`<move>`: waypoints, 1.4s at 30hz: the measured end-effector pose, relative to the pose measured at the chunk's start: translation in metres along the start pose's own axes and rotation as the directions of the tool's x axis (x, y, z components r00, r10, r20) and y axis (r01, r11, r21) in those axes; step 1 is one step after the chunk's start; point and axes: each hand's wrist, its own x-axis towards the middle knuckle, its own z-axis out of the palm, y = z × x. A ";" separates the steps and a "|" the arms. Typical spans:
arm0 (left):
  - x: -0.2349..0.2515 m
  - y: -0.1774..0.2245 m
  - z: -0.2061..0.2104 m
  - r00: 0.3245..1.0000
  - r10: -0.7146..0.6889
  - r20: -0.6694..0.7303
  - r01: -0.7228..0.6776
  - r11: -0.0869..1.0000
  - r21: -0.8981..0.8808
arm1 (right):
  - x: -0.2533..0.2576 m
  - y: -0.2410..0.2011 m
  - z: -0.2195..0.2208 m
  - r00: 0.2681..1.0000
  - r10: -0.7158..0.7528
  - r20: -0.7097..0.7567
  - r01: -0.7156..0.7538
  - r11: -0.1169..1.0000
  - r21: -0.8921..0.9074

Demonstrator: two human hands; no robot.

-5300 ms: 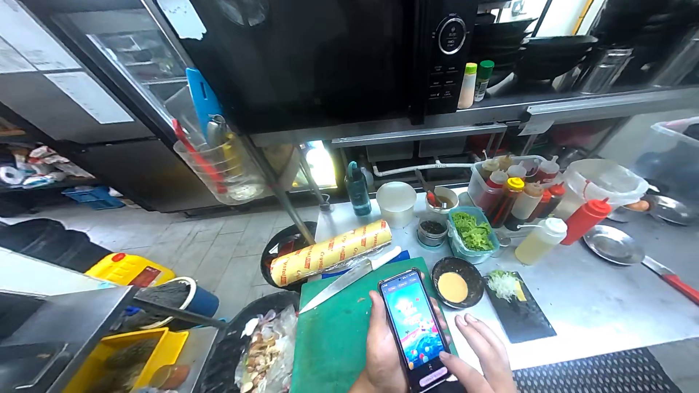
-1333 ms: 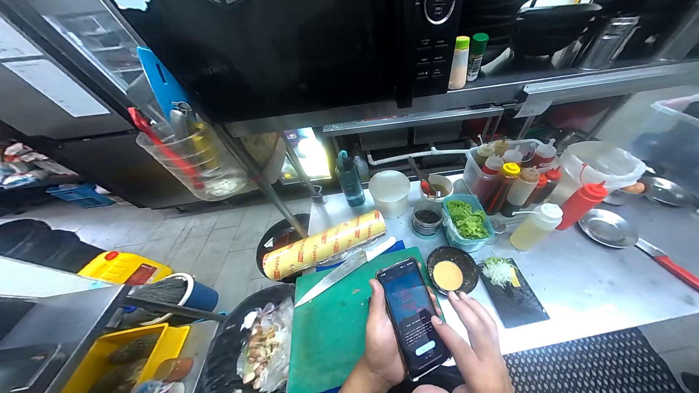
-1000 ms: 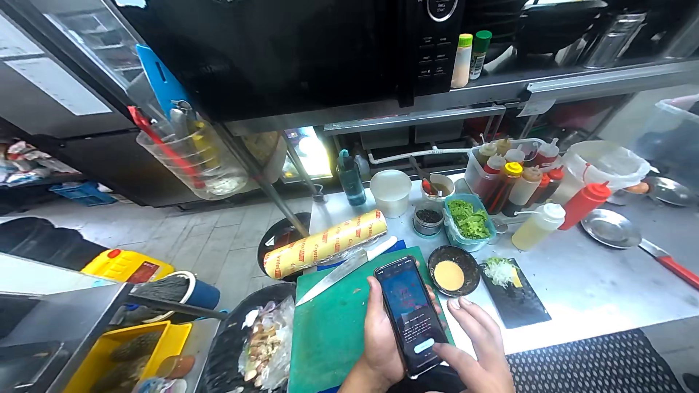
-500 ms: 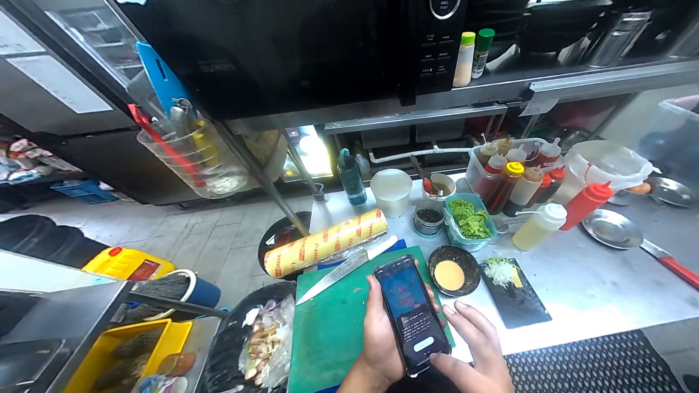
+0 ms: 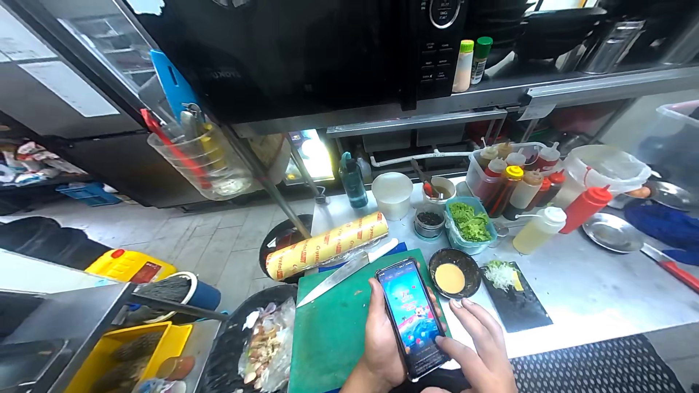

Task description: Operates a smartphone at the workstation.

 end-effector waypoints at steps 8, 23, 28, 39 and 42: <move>-0.002 -0.001 0.008 0.999 0.037 0.035 -0.038 0.999 0.029 | 0.003 -0.005 0.000 0.998 0.037 0.058 -0.033 0.997 -0.065; -0.008 -0.002 0.005 1.000 0.021 0.017 -0.021 0.998 0.051 | -0.006 -0.008 -0.003 1.000 0.013 0.017 -0.012 0.999 -0.030; -0.006 -0.003 0.009 0.999 0.049 0.017 -0.050 0.998 0.040 | -0.003 -0.014 -0.001 0.984 -0.066 0.165 0.055 0.996 0.075; -0.006 0.000 0.006 0.999 0.031 0.035 -0.032 0.998 0.049 | -0.008 -0.009 -0.003 0.999 0.017 0.050 -0.017 1.000 0.006; -0.005 0.001 0.006 0.999 0.023 0.033 -0.024 0.999 0.034 | -0.010 -0.007 -0.002 0.999 0.020 0.026 -0.020 1.000 0.022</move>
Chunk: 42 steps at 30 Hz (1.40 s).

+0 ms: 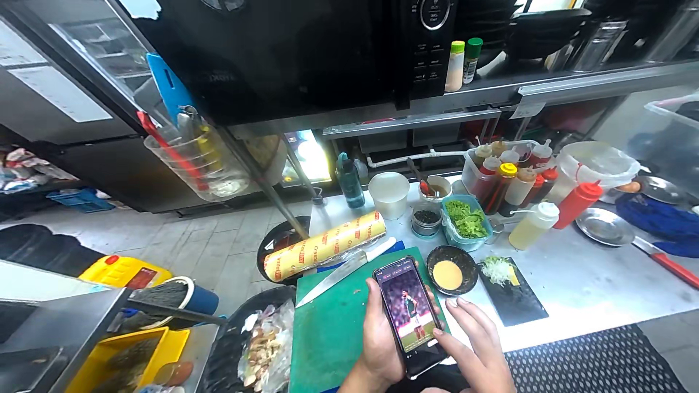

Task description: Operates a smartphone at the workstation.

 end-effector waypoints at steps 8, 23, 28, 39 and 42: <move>0.000 0.001 -0.002 1.000 -0.003 -0.001 0.003 1.000 0.007 | -0.004 0.006 -0.004 0.999 0.023 -0.026 -0.022 0.999 0.042; 0.001 -0.005 0.001 1.000 0.010 0.020 -0.010 1.000 -0.016 | 0.001 -0.003 0.001 0.992 -0.113 0.062 0.107 0.990 0.087; -0.002 -0.003 -0.002 1.000 -0.023 0.010 0.023 1.000 -0.003 | -0.007 0.004 -0.001 0.993 0.110 -0.047 -0.097 0.970 0.221; -0.005 -0.006 0.003 1.000 -0.006 -0.030 0.008 0.997 0.072 | -0.007 -0.008 -0.010 0.736 0.467 0.491 -0.574 0.044 0.818; -0.004 -0.009 0.004 0.999 -0.022 -0.026 0.024 0.998 0.059 | -0.006 -0.011 -0.008 0.708 0.491 0.508 -0.606 0.053 0.794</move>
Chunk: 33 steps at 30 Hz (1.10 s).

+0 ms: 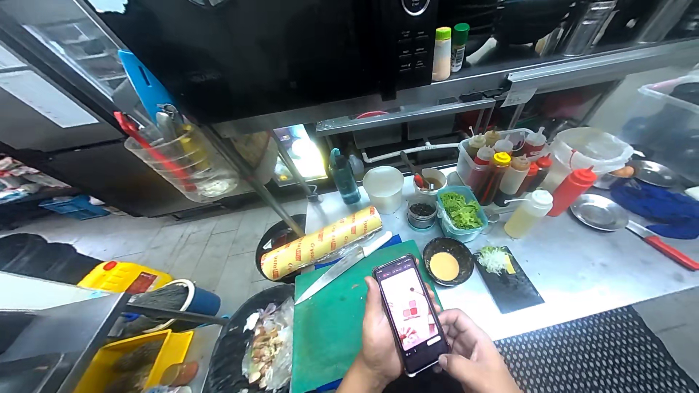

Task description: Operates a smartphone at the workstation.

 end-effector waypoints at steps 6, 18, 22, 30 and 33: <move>-0.001 -0.002 0.000 1.000 -0.007 -0.017 0.007 1.000 -0.008 | 0.002 0.002 0.004 0.996 0.056 -0.072 -0.047 0.993 0.110; 0.001 -0.001 -0.004 1.000 0.006 -0.017 -0.007 1.000 -0.031 | 0.004 0.005 -0.002 1.000 -0.014 -0.001 0.014 0.998 0.058; 0.001 -0.001 -0.002 0.999 0.006 -0.033 -0.007 0.999 -0.033 | 0.004 0.005 -0.004 1.000 -0.011 0.025 0.009 0.997 0.078; 0.004 -0.002 -0.003 1.000 -0.003 -0.005 0.003 0.999 -0.052 | 0.005 0.006 -0.009 0.998 -0.004 0.057 -0.005 0.988 0.154; 0.004 -0.002 -0.004 1.000 -0.004 -0.020 0.003 0.999 -0.047 | 0.005 0.007 -0.009 0.998 -0.013 0.061 0.004 0.988 0.153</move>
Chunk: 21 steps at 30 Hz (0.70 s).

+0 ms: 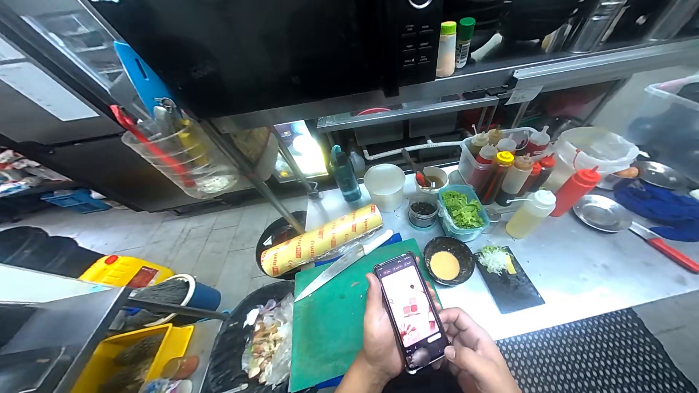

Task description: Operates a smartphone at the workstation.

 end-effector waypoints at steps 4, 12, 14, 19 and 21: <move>0.001 0.000 0.000 1.000 -0.002 -0.013 0.002 1.000 -0.001 | 0.000 -0.001 0.002 1.000 -0.006 -0.014 0.006 1.000 -0.012; 0.002 0.002 0.000 1.000 -0.004 0.003 0.004 1.000 0.023 | 0.003 -0.001 0.004 0.999 -0.013 -0.038 0.011 0.997 -0.072; 0.002 0.003 0.001 1.000 -0.001 -0.001 0.001 1.000 0.020 | 0.003 0.000 0.003 1.000 -0.012 -0.016 0.011 0.999 -0.047; 0.002 0.004 0.001 1.000 -0.005 -0.009 0.005 1.000 0.023 | 0.004 0.001 0.002 1.000 -0.025 0.007 0.025 0.999 -0.027; 0.002 0.005 0.000 1.000 -0.009 -0.003 0.009 1.000 0.025 | 0.005 0.001 0.002 0.999 -0.039 0.013 0.039 0.999 -0.027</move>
